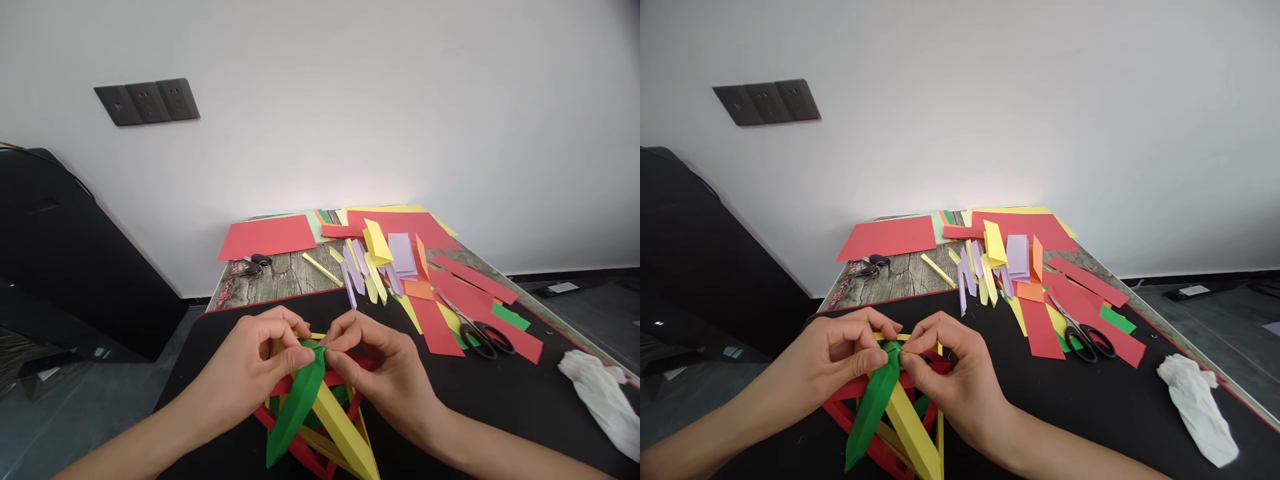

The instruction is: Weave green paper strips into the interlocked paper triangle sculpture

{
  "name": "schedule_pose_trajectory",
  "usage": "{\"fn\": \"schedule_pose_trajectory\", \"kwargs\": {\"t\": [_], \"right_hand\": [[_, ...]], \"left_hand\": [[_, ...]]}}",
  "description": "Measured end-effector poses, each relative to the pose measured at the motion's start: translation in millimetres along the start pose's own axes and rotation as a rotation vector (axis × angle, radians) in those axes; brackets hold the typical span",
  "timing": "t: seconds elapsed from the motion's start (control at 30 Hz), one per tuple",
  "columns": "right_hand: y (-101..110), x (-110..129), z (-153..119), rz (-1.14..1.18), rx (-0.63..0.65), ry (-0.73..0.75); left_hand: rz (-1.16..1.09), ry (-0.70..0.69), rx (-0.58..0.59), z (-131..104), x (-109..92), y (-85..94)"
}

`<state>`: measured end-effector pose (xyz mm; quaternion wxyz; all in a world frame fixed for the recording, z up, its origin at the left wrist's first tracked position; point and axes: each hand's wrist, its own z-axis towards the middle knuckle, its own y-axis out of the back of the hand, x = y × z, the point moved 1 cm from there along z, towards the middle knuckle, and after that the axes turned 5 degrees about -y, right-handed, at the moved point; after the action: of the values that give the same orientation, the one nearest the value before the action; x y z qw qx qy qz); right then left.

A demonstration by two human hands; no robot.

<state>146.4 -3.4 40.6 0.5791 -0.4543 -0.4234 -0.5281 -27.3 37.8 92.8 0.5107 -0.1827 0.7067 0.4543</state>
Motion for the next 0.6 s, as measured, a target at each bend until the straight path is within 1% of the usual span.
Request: {"fn": "schedule_pose_trajectory", "kwargs": {"t": [0.17,0.27,0.47,0.6], "right_hand": [[-1.5,-0.4,-1.6,0.027,-0.015,-0.027],[-2.4,0.0,-2.1,0.024,-0.033,-0.011],[-1.5,0.5,-3.0,-0.047,-0.015,0.068],[-0.7,-0.1,-2.7,-0.038,-0.014,0.064]], "left_hand": [[-0.013,0.032,-0.009,0.6,-2.3,-0.5],[0.013,0.056,-0.005,-0.4,-4.5,-0.9],[0.05,0.008,-0.019,-1.5,-5.1,-1.7],[-0.003,0.015,-0.046,-1.3,-2.3,-2.6]]}}
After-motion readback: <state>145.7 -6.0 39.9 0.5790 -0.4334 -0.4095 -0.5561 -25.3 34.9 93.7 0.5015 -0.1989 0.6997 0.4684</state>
